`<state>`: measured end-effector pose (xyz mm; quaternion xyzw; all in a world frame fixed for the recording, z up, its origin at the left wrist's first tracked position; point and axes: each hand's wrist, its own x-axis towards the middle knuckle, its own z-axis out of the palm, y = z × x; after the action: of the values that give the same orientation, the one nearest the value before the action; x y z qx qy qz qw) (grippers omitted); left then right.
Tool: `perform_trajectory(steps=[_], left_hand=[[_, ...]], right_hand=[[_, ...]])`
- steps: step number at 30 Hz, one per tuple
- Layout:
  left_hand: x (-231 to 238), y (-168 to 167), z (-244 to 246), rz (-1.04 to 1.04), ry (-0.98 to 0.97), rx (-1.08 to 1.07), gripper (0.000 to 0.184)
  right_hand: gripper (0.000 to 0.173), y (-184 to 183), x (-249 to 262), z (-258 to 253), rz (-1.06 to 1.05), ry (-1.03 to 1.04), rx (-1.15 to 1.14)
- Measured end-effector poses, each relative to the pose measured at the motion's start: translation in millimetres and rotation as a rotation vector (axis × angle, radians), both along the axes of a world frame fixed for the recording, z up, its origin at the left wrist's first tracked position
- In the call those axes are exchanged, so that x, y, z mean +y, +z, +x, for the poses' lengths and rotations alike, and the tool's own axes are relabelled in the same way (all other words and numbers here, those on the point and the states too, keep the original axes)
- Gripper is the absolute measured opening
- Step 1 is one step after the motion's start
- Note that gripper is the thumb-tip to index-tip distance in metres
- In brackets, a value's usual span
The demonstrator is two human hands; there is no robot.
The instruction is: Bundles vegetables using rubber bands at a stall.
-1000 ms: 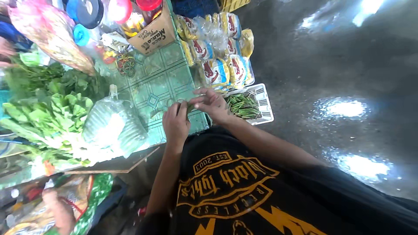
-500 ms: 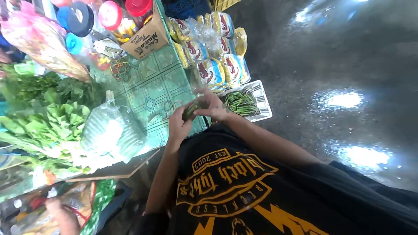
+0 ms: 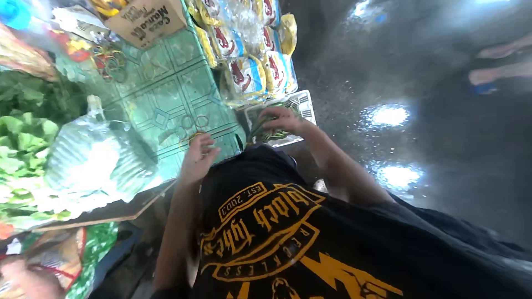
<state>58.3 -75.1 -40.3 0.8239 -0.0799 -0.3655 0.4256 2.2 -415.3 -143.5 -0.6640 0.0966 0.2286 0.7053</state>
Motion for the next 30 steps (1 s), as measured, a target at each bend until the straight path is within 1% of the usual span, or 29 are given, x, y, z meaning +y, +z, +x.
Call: perform_trajectory(steps=[1, 2, 3, 5, 6, 7, 8, 10, 12, 14, 17, 19, 21, 22, 23, 24, 25, 26, 27, 28, 29, 30], left_hand=[[9.3, -2.0, -1.8, 0.01, 0.075, 0.011, 0.05], [19.2, -3.8, -3.4, 0.032, 0.137, 0.032, 0.042], [29.6, -4.9, -6.8, 0.058, 0.177, 0.053, 0.038], [44.2, -7.8, -13.8, 0.096, 0.239, 0.066, 0.035], [47.8, -8.7, -16.5, 0.107, 0.264, 0.058, 0.034], [51.4, -9.1, -18.6, 0.113, 0.268, 0.041, 0.034], [56.1, -9.5, -19.4, 0.11, 0.251, 0.017, 0.034], [66.4, -8.9, -17.3, 0.075, 0.217, -0.027, 0.036], [75.3, -3.8, -15.9, 0.038, 0.248, -0.066, 0.033], [85.7, 3.6, -14.5, 0.005, 0.318, -0.148, 0.032], [102.4, 12.3, -13.9, -0.005, 0.438, -0.383, 0.028], [119.6, 24.3, -12.2, 0.027, 0.542, -0.581, 0.021], [145.6, 34.1, -0.8, 0.107, 0.688, -0.831, 0.02], [161.9, 36.5, 8.6, 0.168, 0.75, -0.959, 0.02], [180.2, 39.4, 17.8, 0.277, 0.773, -1.065, 0.019], [197.9, 46.9, 24.8, 0.424, 0.76, -1.087, 0.025], [212.5, 55.7, 31.7, 0.582, 0.755, -1.01, 0.048], [224.2, 62.8, 40.7, 0.696, 0.77, -0.888, 0.076], [235.9, 64.6, 51.5, 0.758, 0.8, -0.776, 0.099], [248.2, 61.5, 59.7, 0.774, 0.841, -0.7, 0.109], [259.9, 56.9, 64.2, 0.736, 0.909, -0.624, 0.11], [271.2, 51.6, 66.1, 0.636, 0.998, -0.549, 0.106]], right_hand=[[0.03, -20.2, -20.4, -8.8, -0.116, -0.016, 0.085], [0.033, -39.9, -37.1, -15.4, -0.237, -0.048, 0.183], [0.043, -54.5, -49.2, -21.9, -0.321, -0.083, 0.301], [0.081, -71.3, -66.1, -34.2, -0.509, -0.083, 0.457], [0.088, -74.6, -73.6, -35.8, -0.619, -0.05, 0.503], [0.086, -74.6, -77.2, -37.7, -0.72, -0.038, 0.54], [0.079, -72.9, -78.6, -39.7, -0.777, -0.049, 0.576], [0.063, -80.8, -80.2, -44.8, -0.751, -0.112, 0.607], [0.05, -107.0, -78.3, -56.0, -0.666, -0.139, 0.588], [0.046, -125.6, -66.9, -62.6, -0.591, -0.084, 0.588], [0.045, -124.0, -38.0, -72.0, -0.614, 0.04, 0.58], [0.044, -98.6, -9.9, -66.7, -0.568, 0.118, 0.522], [0.042, -66.2, 23.7, -46.1, -0.414, 0.161, 0.492], [0.04, -43.0, 40.5, -32.3, -0.33, 0.183, 0.488], [0.038, -17.3, 56.9, -18.9, -0.258, 0.223, 0.453], [0.036, 7.5, 73.5, -6.1, -0.191, 0.277, 0.393], [0.035, 31.1, 92.0, 7.4, -0.132, 0.337, 0.318], [0.035, 54.7, 113.7, 24.3, -0.09, 0.399, 0.245], [0.036, 74.7, 138.3, 44.1, -0.062, 0.448, 0.174], [0.037, 91.2, 165.0, 64.7, -0.047, 0.485, 0.112], [0.036, 104.2, 194.0, 85.1, -0.043, 0.489, 0.058], [0.035, 112.9, 223.6, 106.7, -0.054, 0.459, 0.01]])
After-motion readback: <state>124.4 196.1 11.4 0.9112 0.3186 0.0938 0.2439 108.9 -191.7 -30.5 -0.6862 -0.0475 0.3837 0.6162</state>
